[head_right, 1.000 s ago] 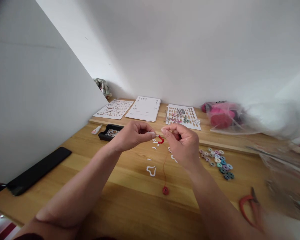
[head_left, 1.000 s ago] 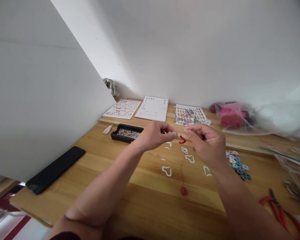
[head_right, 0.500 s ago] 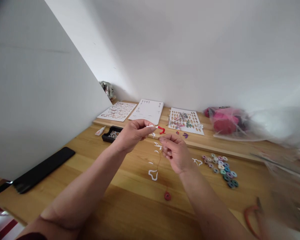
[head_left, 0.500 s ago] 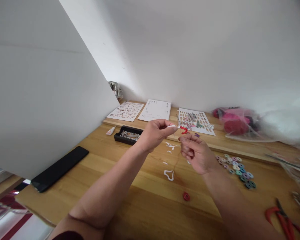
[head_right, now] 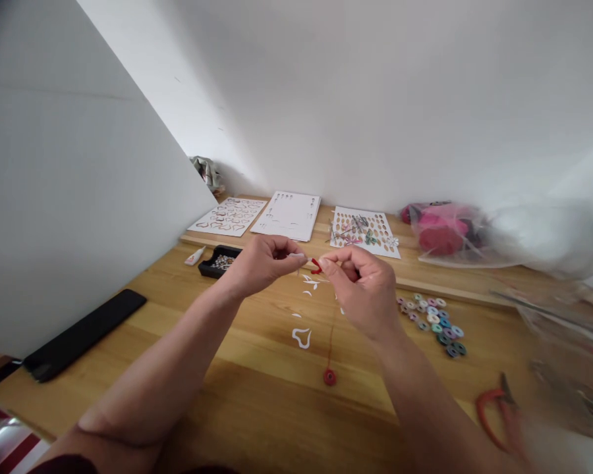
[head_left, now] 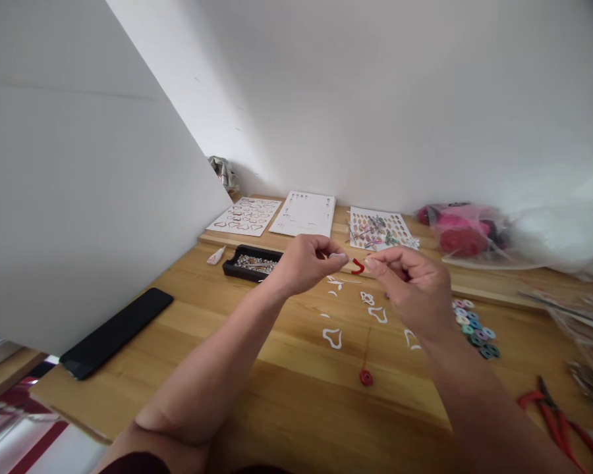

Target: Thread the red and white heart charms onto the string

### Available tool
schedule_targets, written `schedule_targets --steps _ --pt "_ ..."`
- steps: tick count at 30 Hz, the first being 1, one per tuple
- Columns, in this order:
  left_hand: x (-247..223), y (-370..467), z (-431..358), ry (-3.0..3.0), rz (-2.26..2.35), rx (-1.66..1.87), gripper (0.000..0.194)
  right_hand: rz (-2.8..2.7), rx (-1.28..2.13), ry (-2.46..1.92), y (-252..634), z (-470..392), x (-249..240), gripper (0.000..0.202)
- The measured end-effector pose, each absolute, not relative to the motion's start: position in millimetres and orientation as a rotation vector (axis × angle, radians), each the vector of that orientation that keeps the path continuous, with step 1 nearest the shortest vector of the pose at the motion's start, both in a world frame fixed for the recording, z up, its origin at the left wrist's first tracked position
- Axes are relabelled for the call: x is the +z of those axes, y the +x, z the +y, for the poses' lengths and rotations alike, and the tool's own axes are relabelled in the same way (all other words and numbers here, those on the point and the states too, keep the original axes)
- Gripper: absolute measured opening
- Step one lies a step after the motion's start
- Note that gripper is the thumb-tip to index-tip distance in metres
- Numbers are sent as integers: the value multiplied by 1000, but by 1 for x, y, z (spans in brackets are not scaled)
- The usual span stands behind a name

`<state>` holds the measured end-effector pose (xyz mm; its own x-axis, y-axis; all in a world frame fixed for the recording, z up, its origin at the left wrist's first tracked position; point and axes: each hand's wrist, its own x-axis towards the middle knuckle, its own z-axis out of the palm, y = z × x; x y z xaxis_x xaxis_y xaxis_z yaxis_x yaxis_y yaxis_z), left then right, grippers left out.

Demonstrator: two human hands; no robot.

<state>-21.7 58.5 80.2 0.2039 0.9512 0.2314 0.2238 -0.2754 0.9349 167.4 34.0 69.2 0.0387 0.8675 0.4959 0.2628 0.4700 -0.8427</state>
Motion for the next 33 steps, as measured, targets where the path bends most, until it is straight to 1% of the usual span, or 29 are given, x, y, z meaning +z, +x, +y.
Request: schedule_targets --steps 3,5,11,14,19,23,25,28,33 --pt "80 -22 57 1691 1052 1036 22 -1505 566 -1044 172 39 71 9" --pt "80 -23 56 1685 996 982 22 -1503 585 -1030 174 43 71 9" --pt "85 -25 53 1625 885 914 19 -1422 814 -967 171 49 67 10" --pt "87 -25 53 1556 856 940 21 -1325 1003 -936 167 50 65 16" --pt "87 -23 56 1430 842 1094 21 -1059 1457 -875 157 51 54 26" --pt "84 -19 58 1348 854 1247 21 -1003 1608 -863 147 48 45 27" --pt "83 -18 59 1358 900 1319 22 -1031 1584 -866 145 45 45 28" --pt "83 -20 61 1451 1011 1380 22 -1154 1438 -919 145 41 49 28" --pt "83 -23 61 1661 1188 1296 24 -1451 924 -1003 156 31 65 21"
